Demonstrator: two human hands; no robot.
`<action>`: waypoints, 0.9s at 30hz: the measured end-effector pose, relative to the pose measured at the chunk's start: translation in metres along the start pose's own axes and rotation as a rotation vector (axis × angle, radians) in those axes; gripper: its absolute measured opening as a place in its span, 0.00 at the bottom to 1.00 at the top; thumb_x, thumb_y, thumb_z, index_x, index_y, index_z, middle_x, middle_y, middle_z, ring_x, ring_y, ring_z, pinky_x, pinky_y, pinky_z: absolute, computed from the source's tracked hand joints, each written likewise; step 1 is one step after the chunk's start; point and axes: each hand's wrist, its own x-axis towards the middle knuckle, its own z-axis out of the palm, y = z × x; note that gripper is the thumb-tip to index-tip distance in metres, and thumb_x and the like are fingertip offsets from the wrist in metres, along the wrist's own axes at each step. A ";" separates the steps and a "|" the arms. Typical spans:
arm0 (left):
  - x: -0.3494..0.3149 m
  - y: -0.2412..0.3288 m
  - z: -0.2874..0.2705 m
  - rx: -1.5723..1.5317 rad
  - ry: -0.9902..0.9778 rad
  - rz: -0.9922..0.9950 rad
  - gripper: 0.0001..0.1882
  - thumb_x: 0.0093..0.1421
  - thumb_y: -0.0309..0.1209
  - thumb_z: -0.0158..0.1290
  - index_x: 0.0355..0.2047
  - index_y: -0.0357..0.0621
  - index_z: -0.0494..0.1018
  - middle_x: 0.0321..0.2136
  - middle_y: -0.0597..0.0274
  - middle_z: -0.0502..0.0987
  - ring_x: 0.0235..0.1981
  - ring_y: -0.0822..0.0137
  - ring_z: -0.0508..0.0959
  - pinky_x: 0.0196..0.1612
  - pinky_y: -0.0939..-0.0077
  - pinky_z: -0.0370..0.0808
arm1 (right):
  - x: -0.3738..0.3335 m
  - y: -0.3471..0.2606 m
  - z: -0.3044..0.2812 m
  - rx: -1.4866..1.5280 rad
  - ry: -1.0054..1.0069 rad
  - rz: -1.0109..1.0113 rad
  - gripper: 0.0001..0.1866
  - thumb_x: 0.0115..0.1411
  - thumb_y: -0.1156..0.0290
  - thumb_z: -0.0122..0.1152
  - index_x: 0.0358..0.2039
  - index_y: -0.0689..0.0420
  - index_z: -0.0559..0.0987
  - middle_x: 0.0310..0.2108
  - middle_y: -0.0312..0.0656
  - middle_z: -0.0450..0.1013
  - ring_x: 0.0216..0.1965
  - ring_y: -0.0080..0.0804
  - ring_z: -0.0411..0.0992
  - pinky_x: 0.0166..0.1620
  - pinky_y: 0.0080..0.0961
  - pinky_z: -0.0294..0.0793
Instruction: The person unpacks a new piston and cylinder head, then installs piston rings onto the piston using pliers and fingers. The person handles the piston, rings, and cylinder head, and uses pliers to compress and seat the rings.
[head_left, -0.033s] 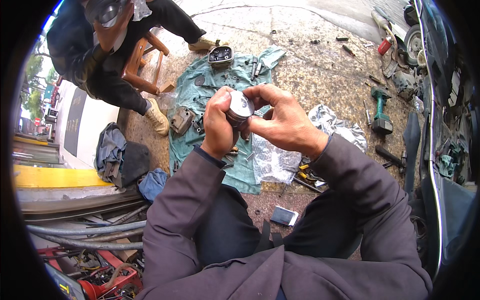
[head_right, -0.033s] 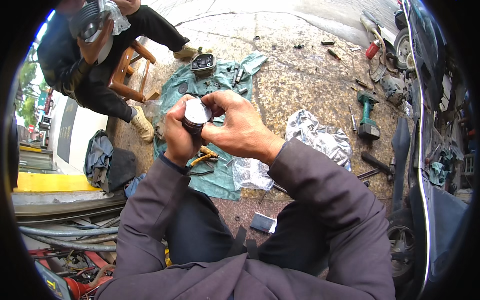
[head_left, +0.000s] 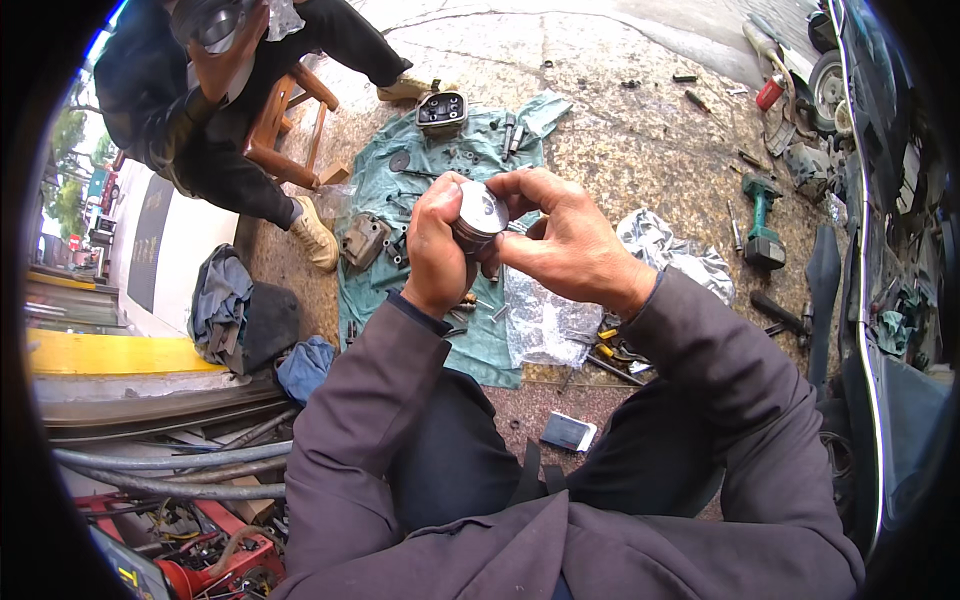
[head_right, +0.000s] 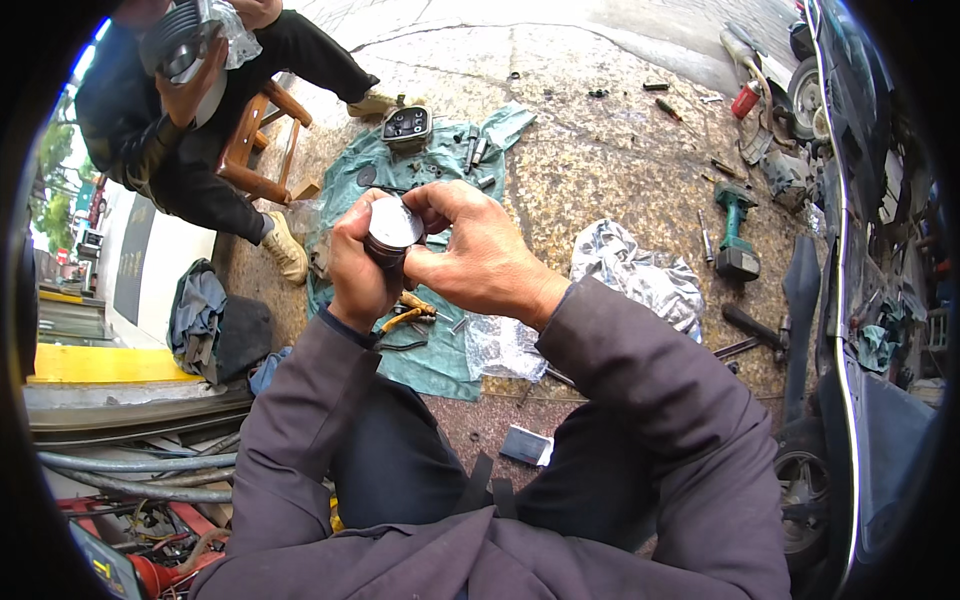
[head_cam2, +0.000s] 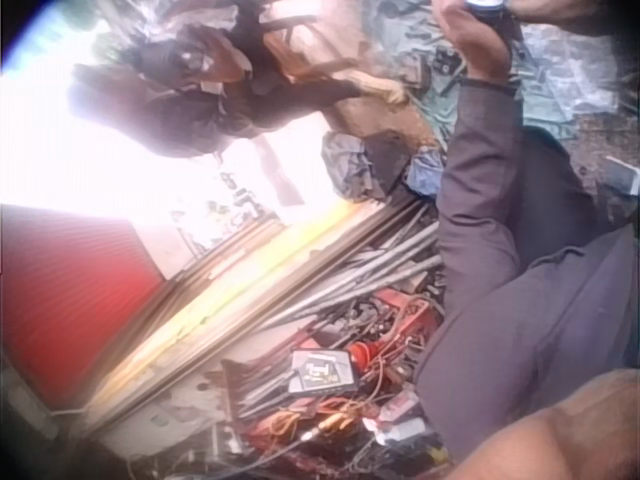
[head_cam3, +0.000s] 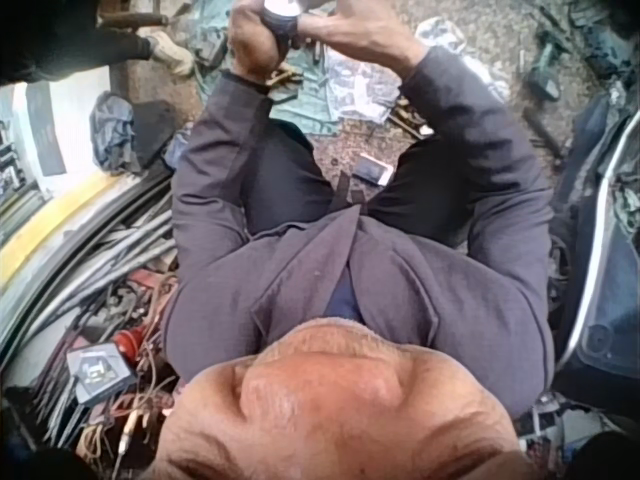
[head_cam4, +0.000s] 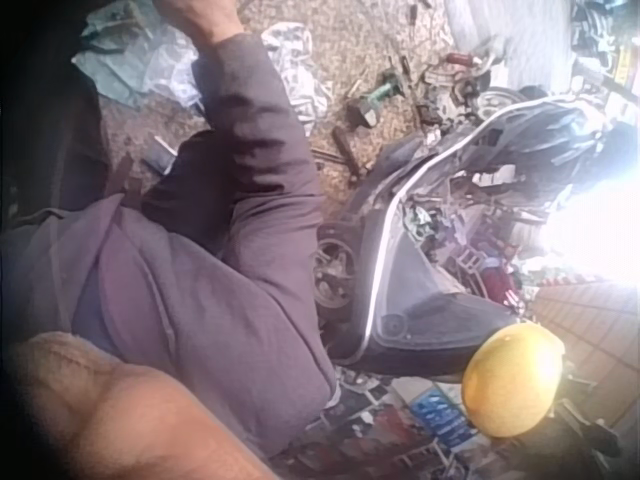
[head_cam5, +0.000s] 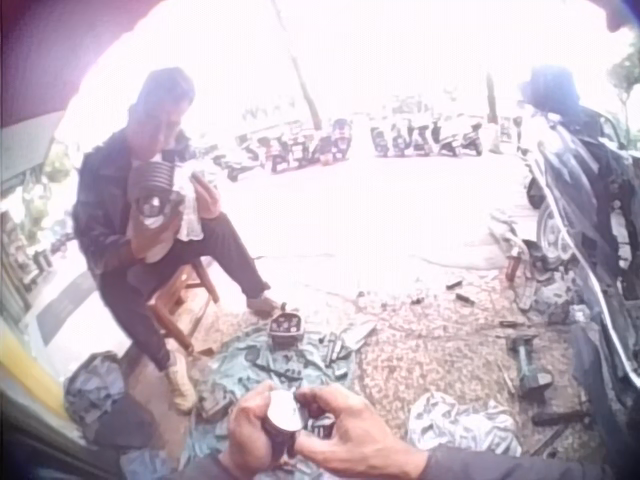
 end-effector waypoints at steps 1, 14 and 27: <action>0.000 -0.001 0.000 -0.023 0.014 0.014 0.16 0.65 0.41 0.39 0.32 0.39 0.65 0.20 0.58 0.70 0.12 0.70 0.69 0.13 0.76 0.67 | 0.000 0.001 0.000 -0.020 0.014 -0.031 0.25 0.47 0.68 0.67 0.46 0.67 0.77 0.39 0.51 0.75 0.43 0.39 0.75 0.49 0.31 0.75; 0.003 -0.002 -0.007 -0.054 -0.074 -0.106 0.13 0.65 0.39 0.45 0.36 0.41 0.66 0.26 0.61 0.73 0.20 0.72 0.72 0.22 0.78 0.72 | 0.007 0.007 -0.008 -0.123 -0.024 -0.057 0.28 0.46 0.64 0.71 0.45 0.70 0.76 0.39 0.55 0.76 0.42 0.41 0.77 0.46 0.32 0.76; 0.005 0.000 -0.021 0.037 -0.096 -0.079 0.10 0.64 0.31 0.47 0.43 0.39 0.69 0.35 0.64 0.74 0.32 0.73 0.78 0.35 0.77 0.79 | 0.015 0.018 0.001 -0.295 -0.010 -0.174 0.31 0.46 0.62 0.72 0.47 0.68 0.76 0.38 0.54 0.77 0.41 0.41 0.78 0.46 0.31 0.77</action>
